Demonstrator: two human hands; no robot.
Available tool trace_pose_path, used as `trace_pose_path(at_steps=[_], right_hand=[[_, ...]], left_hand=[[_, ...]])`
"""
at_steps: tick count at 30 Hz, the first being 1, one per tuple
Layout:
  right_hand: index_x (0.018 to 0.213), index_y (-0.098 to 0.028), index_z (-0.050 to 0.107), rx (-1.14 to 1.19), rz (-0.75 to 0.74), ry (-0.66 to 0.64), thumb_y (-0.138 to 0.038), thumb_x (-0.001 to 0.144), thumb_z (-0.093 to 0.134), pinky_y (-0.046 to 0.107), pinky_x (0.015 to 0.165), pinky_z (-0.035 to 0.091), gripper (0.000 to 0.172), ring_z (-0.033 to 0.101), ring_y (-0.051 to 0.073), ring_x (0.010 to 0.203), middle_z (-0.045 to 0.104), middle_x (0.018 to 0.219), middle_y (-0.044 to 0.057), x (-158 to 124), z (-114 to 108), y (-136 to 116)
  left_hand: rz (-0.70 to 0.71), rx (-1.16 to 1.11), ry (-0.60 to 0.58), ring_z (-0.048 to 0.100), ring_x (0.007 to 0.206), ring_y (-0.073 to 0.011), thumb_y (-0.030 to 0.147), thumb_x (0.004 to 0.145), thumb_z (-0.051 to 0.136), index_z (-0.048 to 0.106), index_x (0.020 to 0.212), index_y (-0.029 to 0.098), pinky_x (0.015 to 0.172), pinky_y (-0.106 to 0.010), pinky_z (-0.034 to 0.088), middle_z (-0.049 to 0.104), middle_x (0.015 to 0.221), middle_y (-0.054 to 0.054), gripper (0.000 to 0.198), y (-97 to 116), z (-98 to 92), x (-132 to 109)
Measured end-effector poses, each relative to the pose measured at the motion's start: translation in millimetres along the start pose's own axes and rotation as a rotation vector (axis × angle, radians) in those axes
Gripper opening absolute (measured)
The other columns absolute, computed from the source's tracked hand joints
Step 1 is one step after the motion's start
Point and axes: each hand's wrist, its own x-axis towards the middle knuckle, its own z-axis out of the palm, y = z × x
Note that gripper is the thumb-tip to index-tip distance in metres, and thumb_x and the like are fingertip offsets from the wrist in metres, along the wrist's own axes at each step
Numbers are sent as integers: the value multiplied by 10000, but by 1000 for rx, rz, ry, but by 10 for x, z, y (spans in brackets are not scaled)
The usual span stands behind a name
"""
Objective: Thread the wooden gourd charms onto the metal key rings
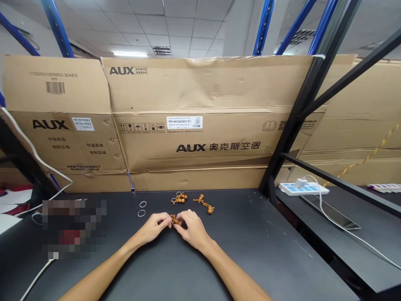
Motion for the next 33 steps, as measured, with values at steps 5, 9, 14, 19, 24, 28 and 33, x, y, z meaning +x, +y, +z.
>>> trace_pose_path(at_steps=[5, 9, 14, 19, 24, 28, 33], right_hand=[[882, -213, 580, 1, -34, 19, -244, 850, 594, 315, 721, 417, 47, 545, 185, 757, 628, 810, 25, 5, -15, -14], [925, -210, 598, -28, -58, 22, -223, 839, 592, 314, 726, 420, 87, 538, 184, 760, 616, 809, 28, 3, -12, -12], [933, -209, 614, -82, -67, 35, -236, 860, 563, 321, 721, 415, 94, 530, 188, 753, 609, 808, 42, 7, -10, -26], [930, -204, 625, -108, -78, 20, -250, 875, 546, 318, 697, 409, 107, 523, 186, 739, 613, 807, 49, 14, -22, -65], [936, -206, 629, -108, -87, 11, -268, 886, 536, 315, 688, 411, 123, 524, 184, 739, 613, 808, 50, 12, -18, -58], [931, -202, 627, -104, -89, 8, -266, 881, 544, 318, 694, 415, 116, 525, 188, 746, 614, 800, 50, 13, -17, -60], [922, -201, 622, -98, -100, -1, -258, 880, 540, 322, 695, 409, 108, 523, 191, 751, 617, 792, 49, 16, -11, -65]], left_hand=[[-10, -9, -18, 565, 715, -154, 410, 917, 423, 645, 690, 163, 733, -242, 420, 636, 724, -12, 403, 0, -5, -1], [-44, -60, -17, 546, 691, -149, 411, 907, 440, 626, 713, 155, 701, -245, 422, 627, 712, -6, 371, -7, -3, 0], [-62, -67, 5, 529, 678, -141, 404, 894, 467, 595, 748, 156, 653, -238, 408, 614, 722, 1, 315, -2, 8, -3], [-55, -37, 24, 537, 686, -140, 380, 895, 451, 568, 740, 165, 653, -238, 409, 617, 730, 1, 289, 17, 19, -4], [-50, 11, 37, 524, 648, -133, 347, 874, 472, 572, 721, 168, 624, -235, 402, 614, 700, 5, 256, 20, 25, -4], [-44, 27, 40, 525, 641, -130, 323, 843, 515, 580, 727, 170, 617, -230, 398, 625, 701, 7, 203, 20, 30, -4], [-40, 6, 56, 542, 646, -135, 337, 860, 498, 570, 734, 173, 630, -240, 398, 652, 711, -1, 220, 27, 38, -7]])
